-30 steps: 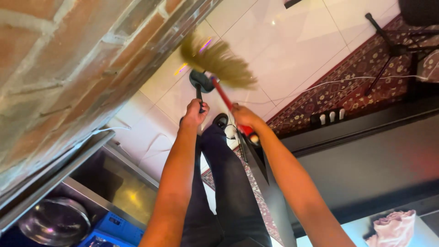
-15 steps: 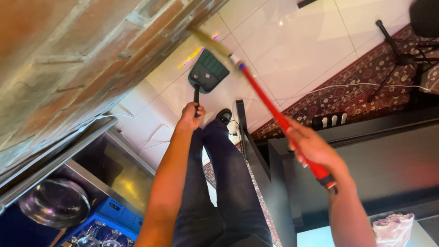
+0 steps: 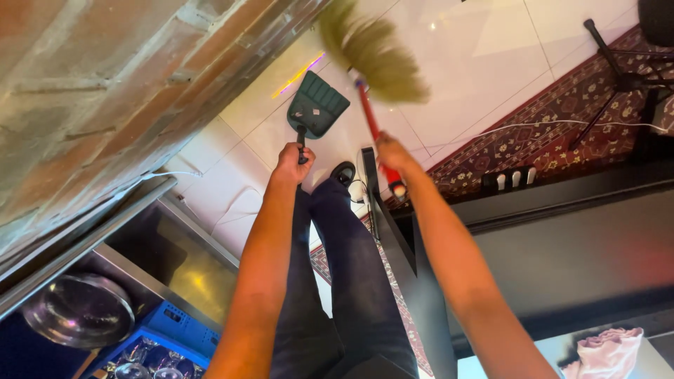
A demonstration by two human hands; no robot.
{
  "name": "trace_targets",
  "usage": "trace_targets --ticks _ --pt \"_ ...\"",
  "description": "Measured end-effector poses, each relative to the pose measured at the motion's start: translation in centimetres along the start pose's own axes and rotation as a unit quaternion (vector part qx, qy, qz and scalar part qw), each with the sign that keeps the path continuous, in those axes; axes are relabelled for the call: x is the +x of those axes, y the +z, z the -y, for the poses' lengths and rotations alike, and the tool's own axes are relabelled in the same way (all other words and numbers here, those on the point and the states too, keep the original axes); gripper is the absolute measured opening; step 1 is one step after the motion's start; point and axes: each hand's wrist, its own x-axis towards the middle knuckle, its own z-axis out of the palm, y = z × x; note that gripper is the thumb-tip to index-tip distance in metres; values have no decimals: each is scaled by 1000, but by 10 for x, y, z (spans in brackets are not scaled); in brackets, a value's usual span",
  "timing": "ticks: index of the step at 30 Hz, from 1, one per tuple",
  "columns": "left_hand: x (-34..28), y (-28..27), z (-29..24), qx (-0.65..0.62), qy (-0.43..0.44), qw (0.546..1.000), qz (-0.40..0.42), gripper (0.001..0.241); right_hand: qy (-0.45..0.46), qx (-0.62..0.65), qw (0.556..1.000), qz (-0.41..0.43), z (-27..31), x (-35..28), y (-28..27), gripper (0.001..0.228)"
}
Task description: Sweeping debris off the floor into a dustpan.
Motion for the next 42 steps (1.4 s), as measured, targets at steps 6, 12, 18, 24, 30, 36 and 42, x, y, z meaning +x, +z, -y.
trace_targets --ticks 6,12,18,24,30,36,42 --pt "19 3 13 20 -4 1000 -5 9 45 -8 996 75 -13 -51 31 58" --pt "21 -4 3 14 -6 1000 9 9 42 -33 991 121 32 -155 22 55" --pt "-18 -42 -21 0 -48 997 58 15 67 -74 994 48 69 -250 -19 56" --pt "-36 -65 -50 -21 -71 996 53 14 -1 -92 995 -41 83 -250 -45 60" --pt "-58 -84 -49 11 22 1000 6 11 -93 -170 976 -95 88 -100 -34 58" --pt "-68 -115 -51 -34 17 999 -3 10 -62 -290 953 -52 41 33 0 57" --pt "-41 -160 -38 -66 -2 998 4 10 -108 -318 942 -10 -90 67 60 56"
